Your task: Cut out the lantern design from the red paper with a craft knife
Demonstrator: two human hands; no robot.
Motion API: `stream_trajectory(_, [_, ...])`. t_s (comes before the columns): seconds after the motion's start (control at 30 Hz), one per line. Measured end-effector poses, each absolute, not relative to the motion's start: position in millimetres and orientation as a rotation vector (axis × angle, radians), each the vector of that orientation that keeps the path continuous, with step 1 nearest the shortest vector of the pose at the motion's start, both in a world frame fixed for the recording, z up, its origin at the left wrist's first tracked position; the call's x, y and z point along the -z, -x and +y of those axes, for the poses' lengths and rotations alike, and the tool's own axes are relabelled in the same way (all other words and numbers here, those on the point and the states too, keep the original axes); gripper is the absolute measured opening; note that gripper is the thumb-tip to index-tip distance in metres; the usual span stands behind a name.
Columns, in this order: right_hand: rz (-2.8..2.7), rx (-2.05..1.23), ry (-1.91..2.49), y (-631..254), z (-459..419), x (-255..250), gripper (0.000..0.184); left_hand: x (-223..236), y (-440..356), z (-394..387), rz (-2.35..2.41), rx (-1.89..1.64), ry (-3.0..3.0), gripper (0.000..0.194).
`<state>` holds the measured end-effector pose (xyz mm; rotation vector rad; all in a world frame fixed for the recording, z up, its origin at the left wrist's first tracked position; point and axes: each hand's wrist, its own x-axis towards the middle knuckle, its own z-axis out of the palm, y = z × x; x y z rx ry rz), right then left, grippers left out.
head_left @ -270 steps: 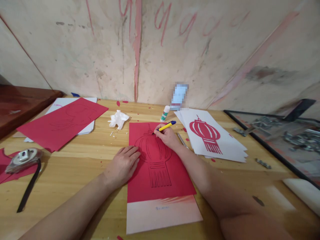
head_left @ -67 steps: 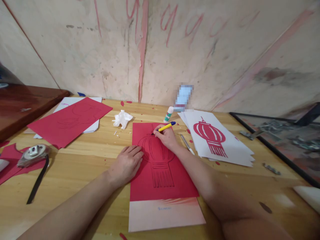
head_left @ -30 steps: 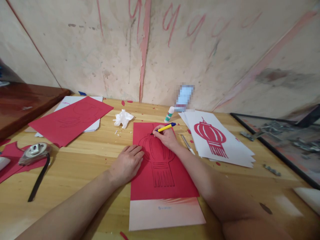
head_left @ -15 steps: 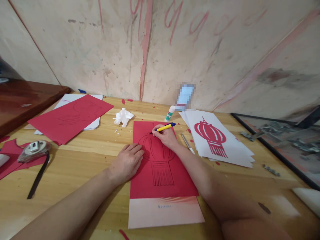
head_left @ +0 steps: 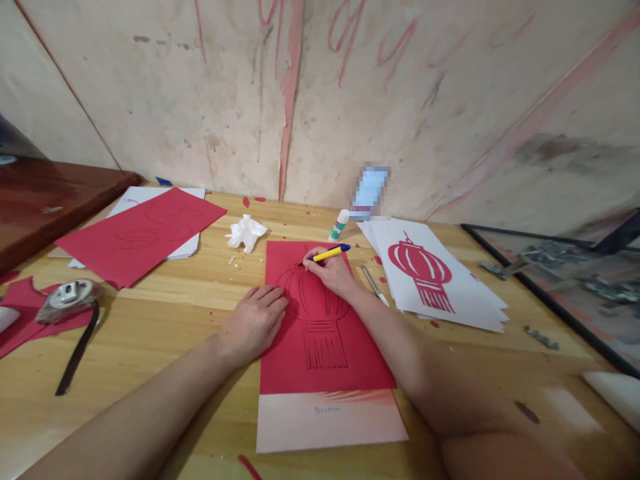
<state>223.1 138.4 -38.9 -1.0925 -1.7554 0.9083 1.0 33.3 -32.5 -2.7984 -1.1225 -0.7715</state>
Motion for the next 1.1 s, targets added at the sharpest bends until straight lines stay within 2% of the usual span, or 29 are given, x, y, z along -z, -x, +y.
stream_trajectory(1.1, [-1.803,-0.846,1.076,-223.3,136.7,40.0,0.015,32.3,-0.9,32.2,-1.155,0.760,2.828,0.023])
